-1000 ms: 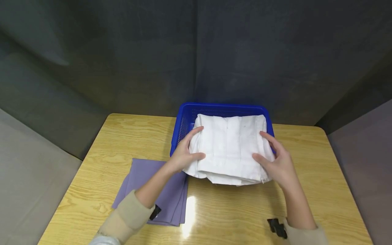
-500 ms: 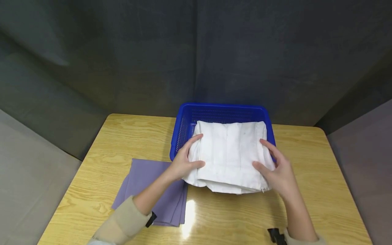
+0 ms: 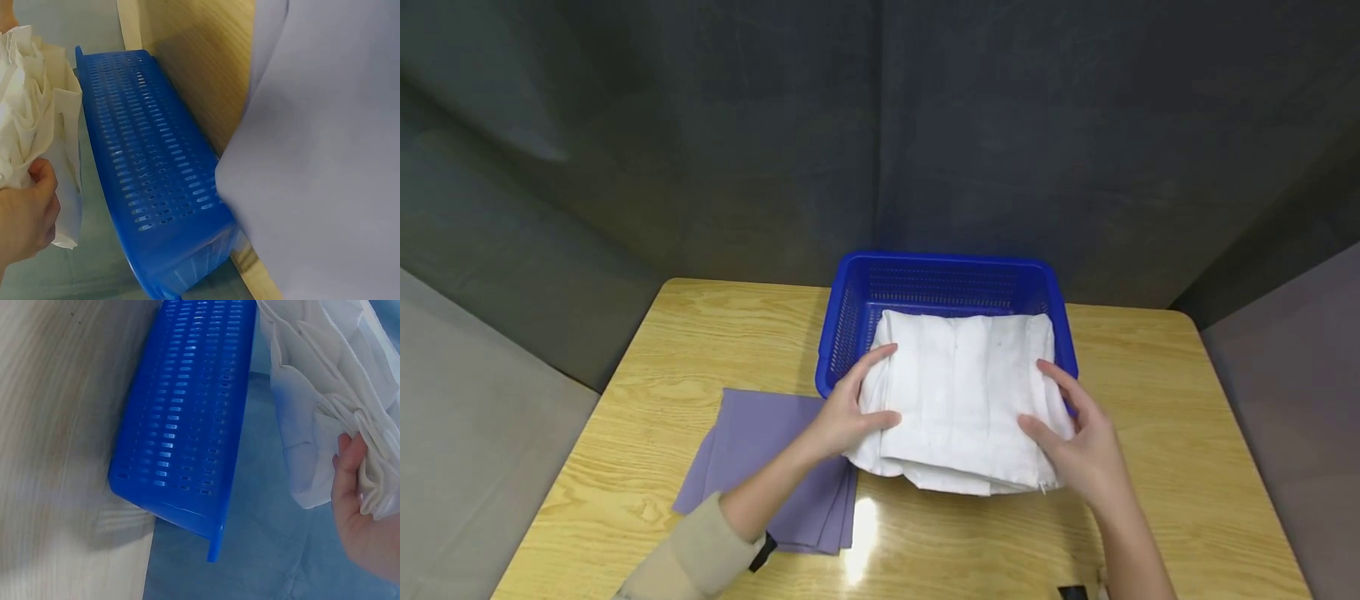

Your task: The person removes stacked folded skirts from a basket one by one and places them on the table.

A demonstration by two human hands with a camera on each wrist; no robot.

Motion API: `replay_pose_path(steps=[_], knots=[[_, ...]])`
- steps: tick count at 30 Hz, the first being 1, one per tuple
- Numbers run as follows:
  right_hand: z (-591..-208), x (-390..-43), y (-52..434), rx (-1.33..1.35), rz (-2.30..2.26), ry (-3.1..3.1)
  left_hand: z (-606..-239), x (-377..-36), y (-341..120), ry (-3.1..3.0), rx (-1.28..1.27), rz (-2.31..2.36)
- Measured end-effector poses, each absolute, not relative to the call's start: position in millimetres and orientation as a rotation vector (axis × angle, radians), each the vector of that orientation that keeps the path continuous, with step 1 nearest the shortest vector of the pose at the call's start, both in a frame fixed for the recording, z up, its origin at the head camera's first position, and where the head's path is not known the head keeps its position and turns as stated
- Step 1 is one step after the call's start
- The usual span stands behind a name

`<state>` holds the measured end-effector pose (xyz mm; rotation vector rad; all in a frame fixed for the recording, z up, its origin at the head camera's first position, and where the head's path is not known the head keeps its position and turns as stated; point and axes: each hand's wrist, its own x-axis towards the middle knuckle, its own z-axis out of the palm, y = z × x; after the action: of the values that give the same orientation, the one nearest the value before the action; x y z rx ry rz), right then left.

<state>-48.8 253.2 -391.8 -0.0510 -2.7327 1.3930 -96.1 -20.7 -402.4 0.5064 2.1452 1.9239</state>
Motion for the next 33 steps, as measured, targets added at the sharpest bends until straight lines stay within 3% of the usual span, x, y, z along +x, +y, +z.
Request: replay_pose_path(steps=[13, 25, 33], knots=[[-401.1, -36.6, 252.9, -0.011, 1.442, -2.689, -433.1, -90.8, -21.8, 2.144, 0.549, 1.930], [-405.8, -28.6, 252.4, -0.124, 1.440, -2.717, -435.3, -82.7, -23.6, 2.092, 0.582, 1.937], [-410.2, -21.4, 251.1, -0.143, 1.442, -2.709, -411.4, -68.6, -25.7, 2.103, 0.598, 1.925]])
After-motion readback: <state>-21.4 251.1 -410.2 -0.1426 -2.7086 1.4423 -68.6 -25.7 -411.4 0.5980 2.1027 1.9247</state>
